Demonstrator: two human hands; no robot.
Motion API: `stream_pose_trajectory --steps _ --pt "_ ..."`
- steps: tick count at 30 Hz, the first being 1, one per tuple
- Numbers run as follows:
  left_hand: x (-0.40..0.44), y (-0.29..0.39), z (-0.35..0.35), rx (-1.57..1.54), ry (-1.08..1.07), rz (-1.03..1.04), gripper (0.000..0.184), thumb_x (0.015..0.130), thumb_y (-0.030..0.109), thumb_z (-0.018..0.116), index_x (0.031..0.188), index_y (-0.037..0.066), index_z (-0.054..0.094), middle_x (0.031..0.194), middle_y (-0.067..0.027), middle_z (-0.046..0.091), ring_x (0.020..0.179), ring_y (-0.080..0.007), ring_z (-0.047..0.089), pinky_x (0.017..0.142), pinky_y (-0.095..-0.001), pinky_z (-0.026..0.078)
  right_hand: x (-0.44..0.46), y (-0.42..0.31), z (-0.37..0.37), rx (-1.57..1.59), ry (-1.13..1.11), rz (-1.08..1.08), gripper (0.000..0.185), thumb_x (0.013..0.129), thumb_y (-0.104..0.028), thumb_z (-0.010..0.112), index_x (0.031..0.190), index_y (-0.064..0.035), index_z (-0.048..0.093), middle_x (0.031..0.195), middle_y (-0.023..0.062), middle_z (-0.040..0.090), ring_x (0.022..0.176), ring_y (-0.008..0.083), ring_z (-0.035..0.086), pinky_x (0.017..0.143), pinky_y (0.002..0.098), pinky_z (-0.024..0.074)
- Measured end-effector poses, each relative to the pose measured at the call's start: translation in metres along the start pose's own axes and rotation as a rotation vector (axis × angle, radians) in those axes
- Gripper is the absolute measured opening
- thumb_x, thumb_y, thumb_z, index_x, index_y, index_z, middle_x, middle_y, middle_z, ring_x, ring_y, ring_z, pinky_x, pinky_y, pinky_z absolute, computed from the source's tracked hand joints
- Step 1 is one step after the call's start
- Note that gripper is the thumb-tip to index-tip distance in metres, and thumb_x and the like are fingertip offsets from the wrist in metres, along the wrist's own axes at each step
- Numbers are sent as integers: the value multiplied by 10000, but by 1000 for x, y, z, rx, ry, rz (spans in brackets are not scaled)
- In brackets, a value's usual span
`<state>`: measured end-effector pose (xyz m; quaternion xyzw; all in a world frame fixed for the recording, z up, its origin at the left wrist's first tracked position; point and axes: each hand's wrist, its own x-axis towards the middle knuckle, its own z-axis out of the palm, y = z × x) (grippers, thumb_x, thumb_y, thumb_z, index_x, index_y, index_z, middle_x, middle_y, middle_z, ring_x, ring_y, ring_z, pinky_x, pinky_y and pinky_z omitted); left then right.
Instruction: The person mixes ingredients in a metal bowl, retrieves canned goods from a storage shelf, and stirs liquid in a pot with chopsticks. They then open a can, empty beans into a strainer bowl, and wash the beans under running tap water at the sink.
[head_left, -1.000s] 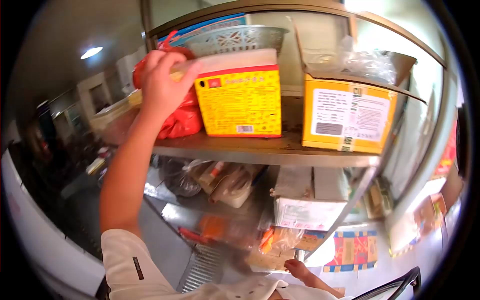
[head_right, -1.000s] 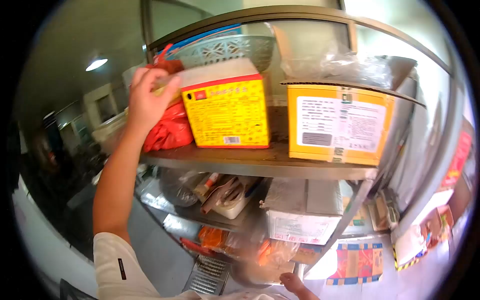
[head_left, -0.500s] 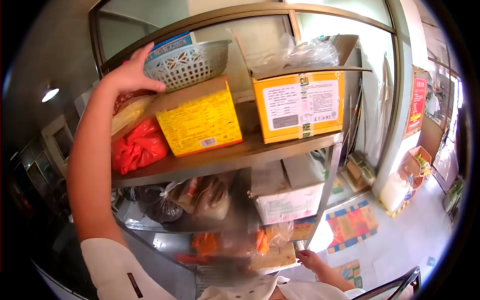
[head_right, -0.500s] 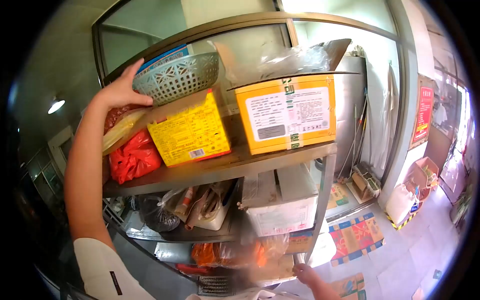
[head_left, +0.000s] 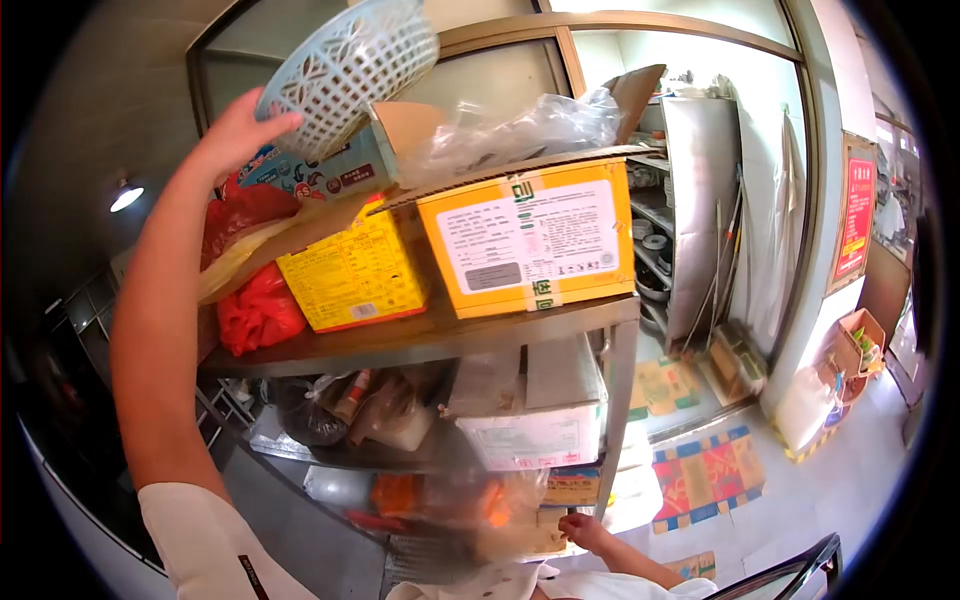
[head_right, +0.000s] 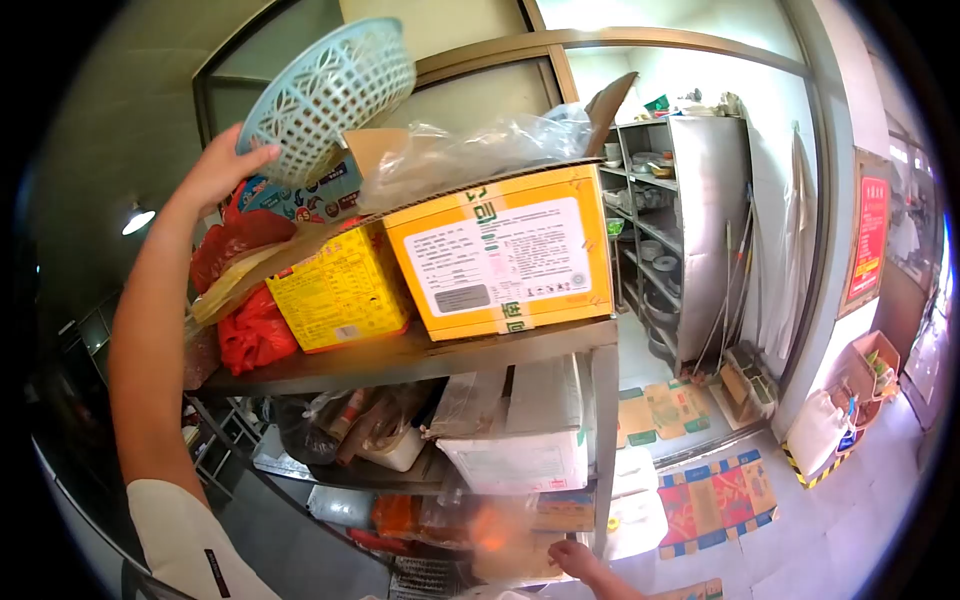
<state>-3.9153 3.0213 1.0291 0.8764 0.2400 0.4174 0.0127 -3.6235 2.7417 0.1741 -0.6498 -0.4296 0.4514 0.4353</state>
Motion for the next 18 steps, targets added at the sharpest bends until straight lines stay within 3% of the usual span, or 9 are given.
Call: stream_pose_trajectory --steps 2,5,6,8,9,11,15,17,18 --pt "7 43 24 16 -14 87 551 912 354 777 1296 6 589 1168 -94 689 1034 -156 634 921 -343 517 5 20 -9 8 11 -18 361 976 -312 633 1120 10 709 1008 132 746 925 223 727 786 371 583" --pt "40 71 61 147 -118 114 614 914 416 756 1333 8 567 1188 -115 685 1057 -173 636 935 -344 516 -22 -28 -26 143 73 107 412 976 -350 620 1131 21 709 1050 151 746 983 244 716 881 387 560" --pt "46 79 77 189 -172 142 644 909 436 753 1350 10 555 1216 -130 678 1076 -189 638 944 -350 515 -26 -32 -30 210 94 76 329 992 -220 638 1165 54 691 951 79 726 861 173 681 796 310 553" --pt "54 98 109 275 -278 198 704 899 476 747 1385 14 531 1272 -159 666 1114 -221 641 961 -361 512 -17 5 -32 160 142 58 327 997 -216 629 1166 57 688 958 85 728 863 179 686 792 311 552" --pt "49 119 121 504 -287 161 760 895 502 735 1434 23 498 1339 -190 642 1180 -267 631 1000 -374 499 -20 5 -34 135 163 49 326 1000 -214 625 1167 58 687 961 88 729 864 182 688 790 312 551" --pt "54 129 132 455 -499 121 810 906 554 709 1480 47 446 1462 -157 549 1314 -258 531 1082 -419 446 -44 2 -40 154 165 105 325 1006 -216 612 1194 41 675 994 95 735 886 195 710 780 317 558" --pt "53 120 108 177 -255 -80 955 855 757 625 1499 77 442 1487 -182 507 1310 -281 535 1016 -406 493 -79 6 -46 289 191 197 353 999 -235 642 1239 24 651 1065 104 731 891 197 730 748 320 575" --pt "55 97 82 47 11 -139 808 889 701 635 1399 79 548 1302 -160 630 1191 -253 605 937 -381 521 -90 28 -49 364 247 247 369 993 -242 663 1246 25 646 1082 107 729 879 198 731 744 321 578" --pt "56 76 66 181 -52 -201 730 912 648 643 1355 73 563 1262 -150 646 1159 -238 609 934 -386 519 -94 29 -54 354 243 257 389 984 -248 666 1255 31 641 1080 114 726 881 197 724 746 321 573"
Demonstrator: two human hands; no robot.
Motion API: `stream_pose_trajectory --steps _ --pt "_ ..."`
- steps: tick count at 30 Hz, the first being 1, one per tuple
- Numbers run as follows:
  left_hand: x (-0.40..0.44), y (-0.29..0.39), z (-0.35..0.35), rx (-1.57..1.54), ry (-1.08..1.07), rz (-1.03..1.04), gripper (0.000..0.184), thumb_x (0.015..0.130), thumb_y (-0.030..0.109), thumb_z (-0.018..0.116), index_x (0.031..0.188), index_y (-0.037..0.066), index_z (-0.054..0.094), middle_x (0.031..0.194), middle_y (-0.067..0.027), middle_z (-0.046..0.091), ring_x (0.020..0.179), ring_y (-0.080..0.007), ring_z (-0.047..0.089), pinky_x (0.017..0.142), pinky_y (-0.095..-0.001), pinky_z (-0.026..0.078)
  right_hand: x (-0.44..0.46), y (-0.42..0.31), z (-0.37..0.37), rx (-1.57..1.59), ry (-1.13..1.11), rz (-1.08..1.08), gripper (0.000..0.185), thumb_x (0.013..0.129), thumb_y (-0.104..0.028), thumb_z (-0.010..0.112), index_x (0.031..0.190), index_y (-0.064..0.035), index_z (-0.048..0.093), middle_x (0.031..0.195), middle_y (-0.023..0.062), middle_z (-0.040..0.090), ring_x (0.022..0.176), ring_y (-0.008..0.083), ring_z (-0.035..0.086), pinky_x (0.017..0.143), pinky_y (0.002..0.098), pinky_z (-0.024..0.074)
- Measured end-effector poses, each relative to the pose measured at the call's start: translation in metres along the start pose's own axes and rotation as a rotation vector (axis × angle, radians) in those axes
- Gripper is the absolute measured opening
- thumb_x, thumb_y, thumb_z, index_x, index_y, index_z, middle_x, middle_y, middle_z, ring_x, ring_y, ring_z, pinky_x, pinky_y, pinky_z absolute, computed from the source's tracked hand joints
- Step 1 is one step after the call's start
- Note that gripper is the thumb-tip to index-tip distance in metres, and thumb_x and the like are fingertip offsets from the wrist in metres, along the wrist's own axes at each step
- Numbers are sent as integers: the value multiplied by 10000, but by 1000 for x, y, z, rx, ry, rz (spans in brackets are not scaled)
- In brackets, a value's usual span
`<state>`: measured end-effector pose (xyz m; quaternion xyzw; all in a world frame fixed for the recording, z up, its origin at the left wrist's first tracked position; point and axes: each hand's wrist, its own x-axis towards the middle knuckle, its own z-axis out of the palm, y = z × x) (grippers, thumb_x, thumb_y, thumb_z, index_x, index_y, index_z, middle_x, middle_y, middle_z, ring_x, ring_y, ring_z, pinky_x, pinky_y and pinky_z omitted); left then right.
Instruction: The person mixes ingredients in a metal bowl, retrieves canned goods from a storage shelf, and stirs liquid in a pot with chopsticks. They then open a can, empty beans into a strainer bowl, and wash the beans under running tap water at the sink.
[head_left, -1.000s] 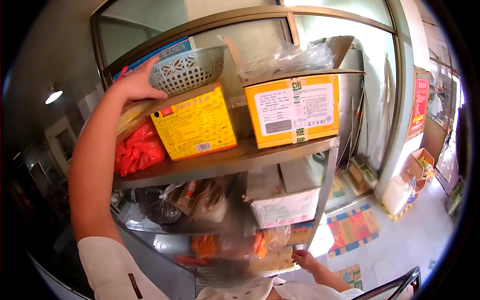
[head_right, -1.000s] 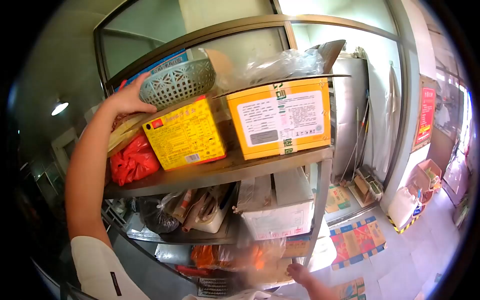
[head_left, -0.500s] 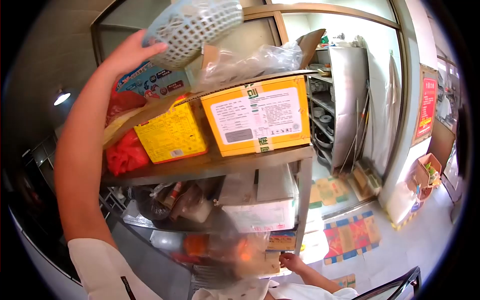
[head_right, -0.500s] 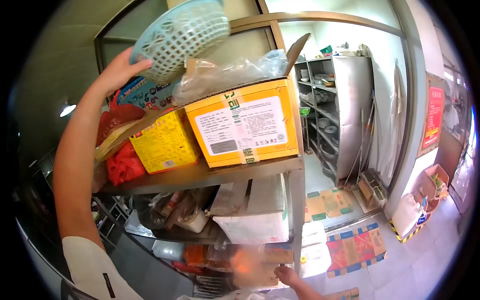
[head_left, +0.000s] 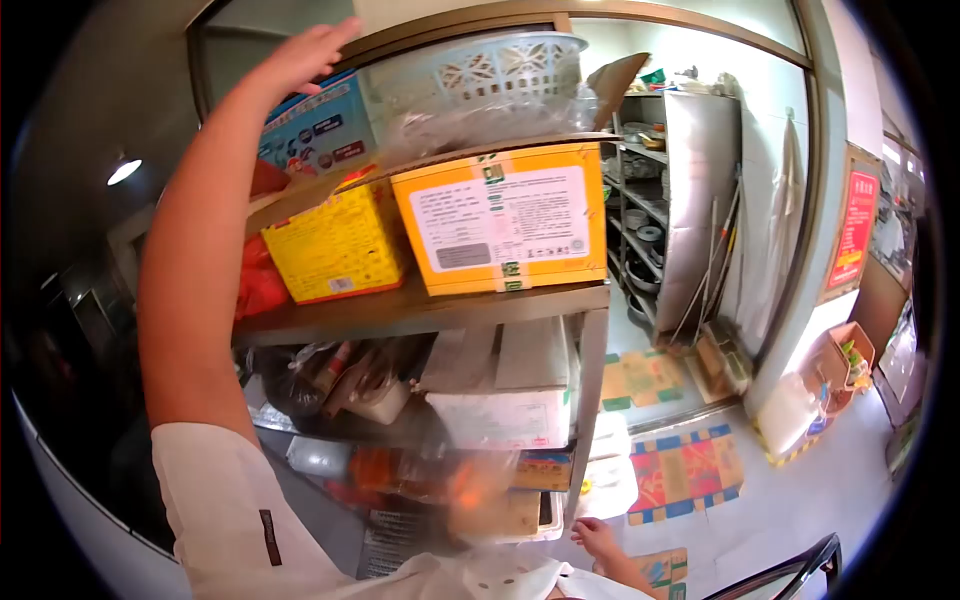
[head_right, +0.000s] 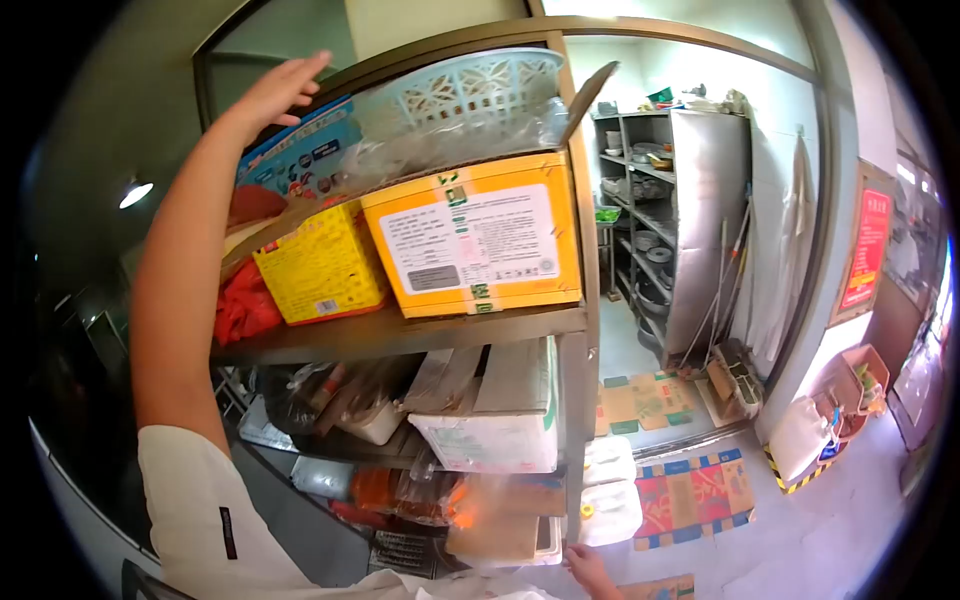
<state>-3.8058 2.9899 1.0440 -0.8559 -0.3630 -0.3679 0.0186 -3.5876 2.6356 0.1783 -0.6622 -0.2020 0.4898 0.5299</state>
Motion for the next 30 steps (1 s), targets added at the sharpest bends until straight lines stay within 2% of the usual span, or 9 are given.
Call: stream_pose_trajectory --steps 2,3,7,11,13,15,21,25,30 --pt "1 -68 -25 280 -114 -129 576 958 543 658 1267 62 591 1181 -130 679 1094 -206 618 927 -396 515 -7 -5 -8 -26 -11 19 431 967 -260 670 1272 42 632 1074 127 720 886 195 709 752 323 561" --pt "-5 -103 -18 308 -207 38 458 988 476 647 1119 38 632 1029 -95 709 974 -209 646 898 -372 522 -7 -11 -10 -114 -80 -6 421 975 -250 673 1286 30 629 1100 119 718 912 188 706 778 320 564" --pt "-67 -139 17 284 -558 -29 594 987 519 616 1361 57 602 1328 -145 648 1266 -266 582 1087 -378 436 -19 -102 7 -348 -351 -177 413 986 -214 689 1335 -6 616 1154 91 710 995 161 684 864 307 560" --pt "-93 -172 37 179 -374 124 617 947 461 685 1376 30 580 1440 -149 531 1358 -300 494 1134 -395 396 -60 -253 47 -432 -657 -304 363 979 -69 664 1335 -16 616 1142 79 705 1034 156 671 916 307 540" --pt "-97 -186 42 178 -281 281 652 906 467 729 1365 26 589 1465 -142 493 1380 -313 465 1139 -401 391 -72 -319 68 -527 -725 -628 348 972 -21 650 1318 -12 617 1136 85 709 1046 159 673 924 316 538" --pt "-98 -196 51 159 -170 447 698 856 509 765 1337 26 615 1475 -131 472 1387 -332 449 1131 -408 398 -91 -385 99 -536 -669 -960 361 952 -144 718 1286 -30 642 1138 110 721 1017 211 703 869 335 557" --pt "-89 -195 32 454 10 658 522 790 532 803 1020 81 679 1297 -94 560 1295 -309 470 1107 -439 376 -155 -536 221 -981 -295 -1491 271 889 -25 715 1155 16 682 1043 164 699 896 289 714 754 381 589" --pt "-63 -227 -5 585 312 829 498 781 555 791 892 77 708 1269 -98 585 1313 -314 461 1139 -456 344 -168 -596 311 -1088 111 -1935 224 913 -194 705 1061 -26 694 961 141 681 795 362 671 689 450 556" --pt "-51 -293 -22 737 342 783 357 797 407 813 849 71 705 1393 -115 546 1426 -327 390 1192 -501 300 -171 -659 402 -1059 534 -2096 251 957 -271 652 958 -28 713 835 169 677 750 371 667 666 468 544"
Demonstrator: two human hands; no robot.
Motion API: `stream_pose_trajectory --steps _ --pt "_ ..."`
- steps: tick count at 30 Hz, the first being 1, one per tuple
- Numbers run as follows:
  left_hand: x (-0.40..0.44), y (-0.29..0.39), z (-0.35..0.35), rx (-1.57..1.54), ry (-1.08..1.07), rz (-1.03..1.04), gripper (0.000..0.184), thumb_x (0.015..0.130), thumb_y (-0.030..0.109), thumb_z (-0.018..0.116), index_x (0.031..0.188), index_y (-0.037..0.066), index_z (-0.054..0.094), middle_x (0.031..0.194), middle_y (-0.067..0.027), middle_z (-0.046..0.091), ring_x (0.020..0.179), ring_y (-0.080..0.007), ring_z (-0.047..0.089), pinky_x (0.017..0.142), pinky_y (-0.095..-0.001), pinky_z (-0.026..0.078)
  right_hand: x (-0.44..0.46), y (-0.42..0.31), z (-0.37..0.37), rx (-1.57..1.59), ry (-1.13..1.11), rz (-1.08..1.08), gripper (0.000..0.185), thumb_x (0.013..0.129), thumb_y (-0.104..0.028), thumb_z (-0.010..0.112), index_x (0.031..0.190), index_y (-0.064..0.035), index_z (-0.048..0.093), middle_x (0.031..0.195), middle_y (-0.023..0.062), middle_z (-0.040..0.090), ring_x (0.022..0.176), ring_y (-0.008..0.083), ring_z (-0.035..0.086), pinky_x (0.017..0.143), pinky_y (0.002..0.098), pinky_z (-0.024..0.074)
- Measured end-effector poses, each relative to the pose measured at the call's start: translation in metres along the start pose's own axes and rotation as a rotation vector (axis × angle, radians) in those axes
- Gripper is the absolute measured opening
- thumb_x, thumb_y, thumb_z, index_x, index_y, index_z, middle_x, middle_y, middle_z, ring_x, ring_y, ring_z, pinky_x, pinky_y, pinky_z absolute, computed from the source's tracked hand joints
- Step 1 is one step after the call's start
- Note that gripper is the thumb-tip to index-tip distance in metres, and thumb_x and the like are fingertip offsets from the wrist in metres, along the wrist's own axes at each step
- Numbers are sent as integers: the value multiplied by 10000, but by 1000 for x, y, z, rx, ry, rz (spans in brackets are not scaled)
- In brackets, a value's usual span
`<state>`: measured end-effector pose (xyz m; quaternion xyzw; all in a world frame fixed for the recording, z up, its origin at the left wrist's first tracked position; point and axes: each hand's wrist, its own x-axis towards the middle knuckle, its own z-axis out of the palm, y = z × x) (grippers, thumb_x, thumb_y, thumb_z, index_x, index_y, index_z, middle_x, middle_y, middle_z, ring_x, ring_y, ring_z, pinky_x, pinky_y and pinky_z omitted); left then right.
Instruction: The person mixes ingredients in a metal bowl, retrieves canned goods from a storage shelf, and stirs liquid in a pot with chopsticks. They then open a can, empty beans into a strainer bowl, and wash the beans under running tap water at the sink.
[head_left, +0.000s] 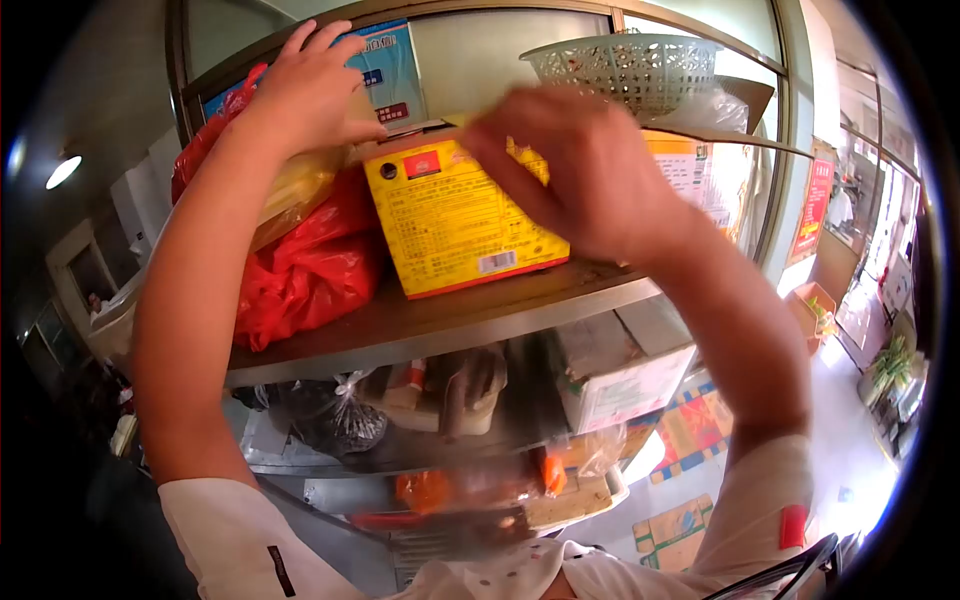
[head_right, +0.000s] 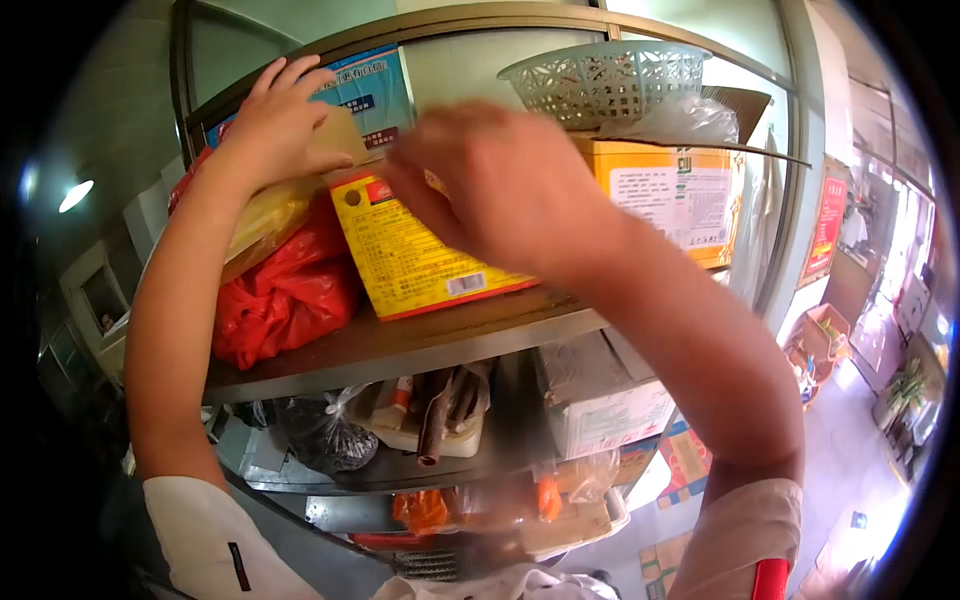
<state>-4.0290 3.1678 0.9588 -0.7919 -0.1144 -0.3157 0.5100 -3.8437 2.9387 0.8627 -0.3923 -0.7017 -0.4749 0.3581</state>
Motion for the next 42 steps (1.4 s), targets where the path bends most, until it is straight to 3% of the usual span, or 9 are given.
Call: stream_pose_trajectory --steps 3,6,9,13,19,28,35,38,42 --pt "-12 -4 -2 57 -204 -18 488 839 535 742 895 50 754 1222 -170 664 1239 -332 573 1072 -479 435 59 4 10 -13 -6 277 398 1011 -346 571 866 -10 726 772 201 696 774 366 697 689 457 552" --pt "-3 12 -24 -95 -577 -270 629 860 642 666 932 24 754 996 -204 723 1013 -356 680 913 -455 528 91 45 25 -95 -464 355 500 1032 -386 529 813 21 719 738 188 704 695 343 706 722 438 571" --pt "2 4 -21 -173 -648 -243 699 861 695 621 985 21 762 922 -205 732 917 -365 704 833 -438 554 88 35 29 -89 -984 574 424 984 -404 651 1181 -28 645 862 131 705 758 278 698 699 403 545" --pt "16 2 -17 -232 -691 -163 616 861 598 651 1103 40 751 1052 -176 745 982 -328 707 866 -396 552 38 38 50 -128 -736 259 436 964 -392 639 1209 -32 646 1017 189 710 998 363 681 860 441 533" --pt "56 -1 -2 -403 -1005 -37 593 817 443 749 1291 92 692 1189 -114 740 1077 -263 696 930 -373 538 15 66 77 44 -240 213 350 949 -354 577 998 -49 740 971 191 739 948 400 696 887 487 533" --pt "95 19 58 -397 -1475 -27 577 797 284 795 1329 109 654 1316 -143 684 1158 -284 656 962 -406 524 30 89 104 300 -405 89 318 1003 -354 526 1024 -116 737 949 152 730 918 392 669 872 504 509" --pt "104 10 85 -288 -1227 353 536 857 332 758 1323 83 668 1296 -138 688 1150 -267 660 971 -411 524 11 78 103 -122 -173 99 444 1002 -500 482 1070 -134 725 1054 77 730 1141 303 598 1122 606 319" --pt "107 37 35 -266 -1285 -50 559 892 325 734 1376 68 623 1368 -117 655 1203 -241 631 1022 -391 493 16 79 91 -347 -153 175 554 990 -522 480 1233 -64 677 1252 114 652 1284 343 494 1196 636 195" --pt "102 35 53 -944 -1384 -228 528 914 255 705 1369 4 611 1335 -110 675 1242 -212 616 1046 -340 471 10 87 85 -671 -89 282 688 1015 -523 416 1359 46 596 1496 202 503 1502 400 271 1229 642 66"
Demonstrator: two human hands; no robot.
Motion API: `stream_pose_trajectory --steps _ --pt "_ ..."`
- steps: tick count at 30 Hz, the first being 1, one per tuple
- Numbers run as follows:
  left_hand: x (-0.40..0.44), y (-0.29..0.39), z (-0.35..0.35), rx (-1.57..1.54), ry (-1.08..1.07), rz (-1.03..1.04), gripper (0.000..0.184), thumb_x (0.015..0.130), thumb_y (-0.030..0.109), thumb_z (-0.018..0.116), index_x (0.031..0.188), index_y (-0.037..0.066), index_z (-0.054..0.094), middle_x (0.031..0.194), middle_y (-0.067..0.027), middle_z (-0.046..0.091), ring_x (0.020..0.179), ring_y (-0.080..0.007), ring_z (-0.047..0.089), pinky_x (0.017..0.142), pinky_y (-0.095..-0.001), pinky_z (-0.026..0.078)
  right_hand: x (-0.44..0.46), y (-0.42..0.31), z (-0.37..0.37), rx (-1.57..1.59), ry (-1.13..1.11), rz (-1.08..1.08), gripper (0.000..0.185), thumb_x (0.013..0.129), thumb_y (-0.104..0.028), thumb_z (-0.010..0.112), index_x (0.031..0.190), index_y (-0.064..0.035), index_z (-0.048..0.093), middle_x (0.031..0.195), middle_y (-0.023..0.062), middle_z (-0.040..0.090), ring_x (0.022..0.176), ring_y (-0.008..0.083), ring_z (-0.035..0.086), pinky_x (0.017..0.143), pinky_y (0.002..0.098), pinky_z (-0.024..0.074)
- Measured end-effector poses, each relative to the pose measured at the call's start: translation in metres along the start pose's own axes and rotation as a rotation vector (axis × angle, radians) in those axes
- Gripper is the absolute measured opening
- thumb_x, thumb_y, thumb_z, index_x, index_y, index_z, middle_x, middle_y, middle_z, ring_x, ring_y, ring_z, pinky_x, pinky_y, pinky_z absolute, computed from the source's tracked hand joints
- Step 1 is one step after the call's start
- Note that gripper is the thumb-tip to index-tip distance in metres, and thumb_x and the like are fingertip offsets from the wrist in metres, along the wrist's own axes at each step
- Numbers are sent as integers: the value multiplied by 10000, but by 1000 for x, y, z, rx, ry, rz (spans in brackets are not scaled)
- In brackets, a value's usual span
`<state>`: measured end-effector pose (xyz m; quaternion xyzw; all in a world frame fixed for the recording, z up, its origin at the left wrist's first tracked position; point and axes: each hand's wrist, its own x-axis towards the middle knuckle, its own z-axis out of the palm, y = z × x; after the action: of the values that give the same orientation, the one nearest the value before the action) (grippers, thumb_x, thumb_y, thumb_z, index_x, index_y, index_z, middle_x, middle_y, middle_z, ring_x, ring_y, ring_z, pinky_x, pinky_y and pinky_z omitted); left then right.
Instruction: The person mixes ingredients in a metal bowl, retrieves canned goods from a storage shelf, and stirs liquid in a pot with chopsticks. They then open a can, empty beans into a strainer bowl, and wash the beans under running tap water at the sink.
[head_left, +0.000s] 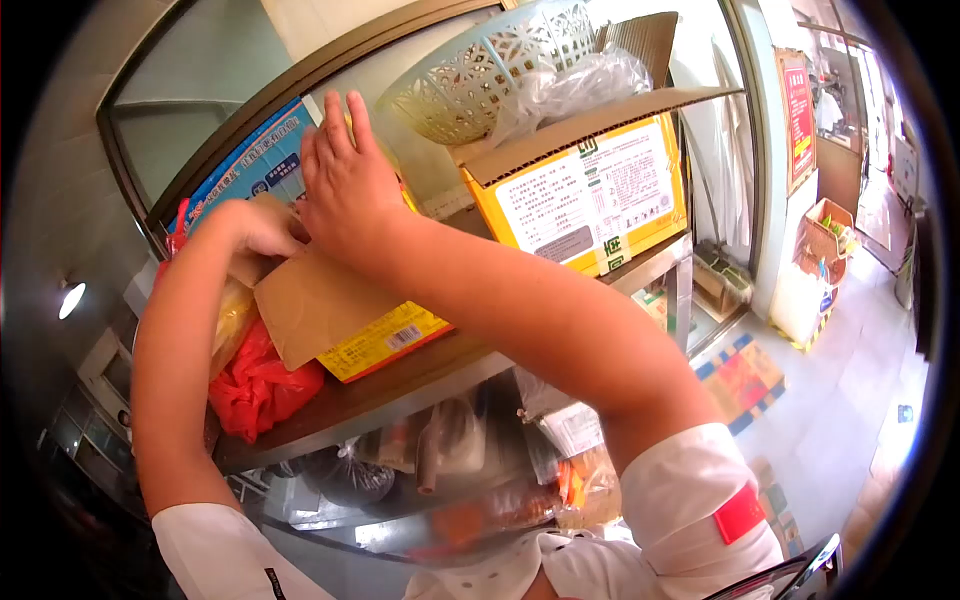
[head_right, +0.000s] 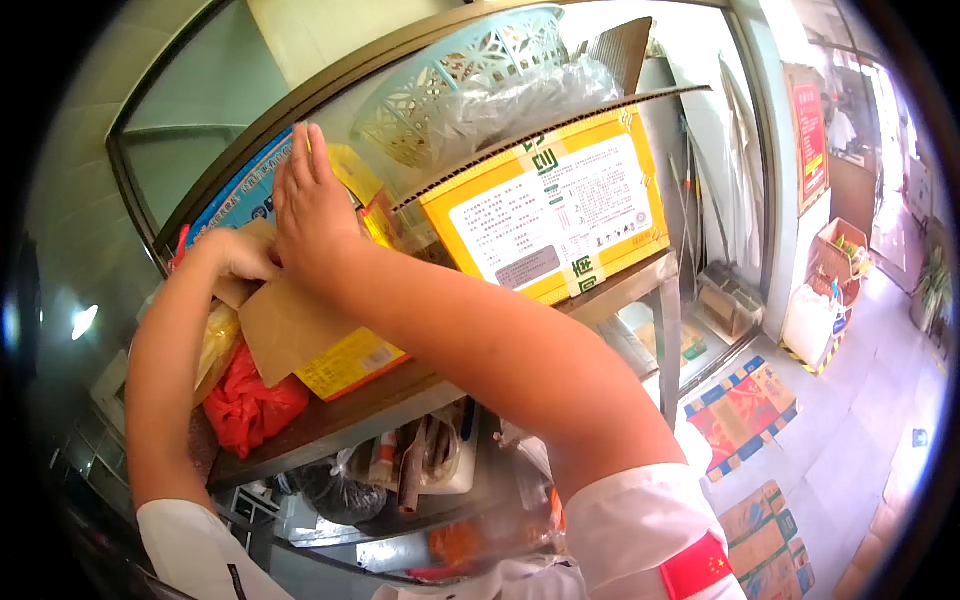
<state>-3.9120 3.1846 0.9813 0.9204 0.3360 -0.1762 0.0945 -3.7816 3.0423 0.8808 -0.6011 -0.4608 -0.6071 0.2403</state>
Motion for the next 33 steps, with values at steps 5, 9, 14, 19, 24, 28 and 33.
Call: stream_pose_trajectory --steps 5,9,14,19,24,28,33 --pt "7 44 -8 443 -135 -249 516 898 251 729 1351 24 634 1313 -133 673 1240 -211 609 1022 -337 479 7 3 -5 -31 -357 -27 622 1041 -496 375 1340 -31 658 1466 158 570 1498 382 334 1218 660 -39" --pt "26 44 -9 571 -143 -330 500 874 242 756 1310 21 653 1258 -137 694 1142 -211 650 930 -335 511 24 11 -27 150 -757 -176 478 1041 -439 432 1338 -173 697 1371 60 668 1364 329 539 1193 683 -2" --pt "27 32 -8 654 -21 -309 480 844 231 789 1259 18 676 1189 -142 721 1020 -212 700 815 -332 551 33 1 -6 177 -712 -123 452 1003 -425 536 1368 -201 680 1416 62 641 1364 310 539 1178 646 148" --pt "-7 57 -10 370 16 -335 475 811 218 826 1217 10 694 1127 -148 746 905 -225 744 712 -333 584 20 12 -23 260 -767 -79 493 993 -446 545 1409 -202 646 1465 59 605 1388 302 523 1178 593 214" --pt "8 31 -19 234 172 -225 522 796 220 844 1256 25 690 1199 -172 732 1080 -297 699 913 -378 545 25 -3 18 497 -713 -13 502 995 -448 542 1422 -201 634 1478 60 594 1411 326 499 1183 614 205" --pt "33 8 -23 220 145 -115 526 793 217 841 1262 36 687 1206 -170 729 1107 -307 690 937 -388 536 26 -8 34 458 -705 -41 518 1007 -439 524 1435 -162 618 1481 81 588 1426 344 478 1195 607 206" --pt "39 17 -20 231 177 -88 527 795 216 836 1267 40 679 1195 -167 728 1110 -302 688 930 -389 538 34 -22 47 469 -749 96 553 991 -432 548 1444 -118 601 1523 93 544 1443 331 456 1183 603 252"
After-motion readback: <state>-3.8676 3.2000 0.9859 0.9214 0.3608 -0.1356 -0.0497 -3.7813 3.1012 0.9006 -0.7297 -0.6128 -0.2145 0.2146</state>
